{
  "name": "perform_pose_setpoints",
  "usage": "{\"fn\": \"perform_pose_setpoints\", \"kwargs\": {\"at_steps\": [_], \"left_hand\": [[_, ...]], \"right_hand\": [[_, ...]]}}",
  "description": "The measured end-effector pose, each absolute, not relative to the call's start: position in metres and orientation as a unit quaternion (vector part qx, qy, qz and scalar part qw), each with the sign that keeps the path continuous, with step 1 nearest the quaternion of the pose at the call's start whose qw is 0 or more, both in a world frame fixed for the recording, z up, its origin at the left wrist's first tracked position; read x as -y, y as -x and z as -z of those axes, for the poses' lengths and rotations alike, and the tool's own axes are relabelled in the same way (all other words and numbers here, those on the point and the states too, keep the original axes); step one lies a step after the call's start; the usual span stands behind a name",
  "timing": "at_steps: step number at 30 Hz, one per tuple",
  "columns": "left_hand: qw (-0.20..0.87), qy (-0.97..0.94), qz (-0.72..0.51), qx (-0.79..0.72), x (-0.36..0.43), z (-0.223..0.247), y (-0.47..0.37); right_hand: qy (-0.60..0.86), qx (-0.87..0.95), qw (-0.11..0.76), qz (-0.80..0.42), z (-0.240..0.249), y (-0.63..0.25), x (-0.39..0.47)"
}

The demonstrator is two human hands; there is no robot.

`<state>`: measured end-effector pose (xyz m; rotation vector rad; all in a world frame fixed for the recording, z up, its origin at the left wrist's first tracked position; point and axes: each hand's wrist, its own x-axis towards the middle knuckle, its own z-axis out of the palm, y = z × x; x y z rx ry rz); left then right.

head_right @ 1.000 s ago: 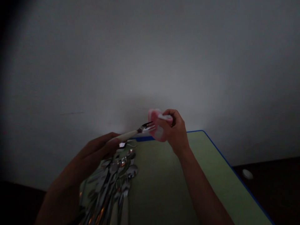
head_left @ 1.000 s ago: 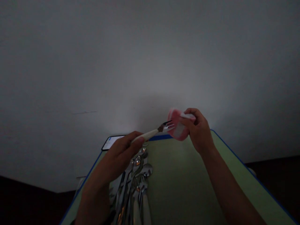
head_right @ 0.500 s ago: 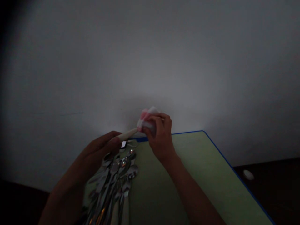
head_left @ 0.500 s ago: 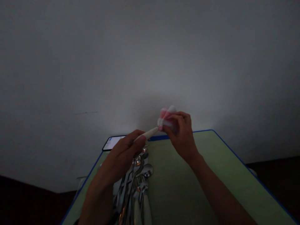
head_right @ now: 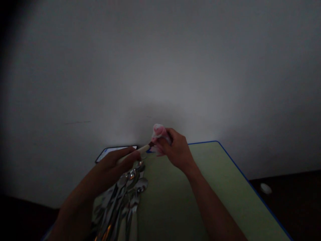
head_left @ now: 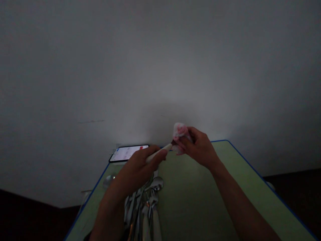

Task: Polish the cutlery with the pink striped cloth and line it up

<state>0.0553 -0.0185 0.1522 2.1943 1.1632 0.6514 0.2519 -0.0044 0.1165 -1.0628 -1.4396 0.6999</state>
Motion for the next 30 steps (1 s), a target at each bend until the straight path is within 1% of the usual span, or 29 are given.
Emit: {"fn": "perform_pose_setpoints", "kwargs": {"at_steps": [4,7,9,12,14,16,19,22,26,30], "left_hand": [[0.275,-0.817,-0.257,-0.436,0.018,-0.15,-0.055],[0.281,-0.806,-0.286,-0.435,0.019,-0.151,-0.055],[0.282,-0.797,-0.303,-0.44,0.019,-0.151,-0.057],[0.297,-0.774,-0.337,-0.446,0.017,-0.148,-0.057],[0.313,-0.752,-0.369,-0.448,0.016,-0.145,-0.055],[0.327,-0.737,-0.387,-0.447,0.015,-0.143,-0.054],[0.341,-0.75,-0.351,-0.444,0.014,-0.141,-0.055],[0.331,-0.771,-0.308,-0.449,0.013,-0.14,-0.061],[0.319,-0.775,-0.301,-0.455,0.011,-0.136,-0.069],[0.326,-0.782,-0.282,-0.45,0.012,-0.135,-0.069]], "right_hand": [[0.442,0.559,0.583,-0.39,-0.121,-0.249,0.01],[0.411,0.523,0.628,-0.404,-0.119,-0.246,0.009],[0.361,0.485,0.677,-0.42,-0.117,-0.244,0.004],[0.254,0.396,0.718,-0.513,-0.113,-0.243,-0.004],[0.2,0.329,0.718,-0.58,-0.113,-0.244,-0.008],[0.17,0.277,0.7,-0.636,-0.114,-0.245,-0.008],[0.139,0.276,0.652,-0.693,-0.12,-0.245,-0.003],[0.136,0.353,0.635,-0.674,-0.126,-0.241,0.005],[0.212,0.449,0.638,-0.588,-0.129,-0.235,0.009],[0.259,0.429,0.66,-0.559,-0.12,-0.232,0.002]]}}
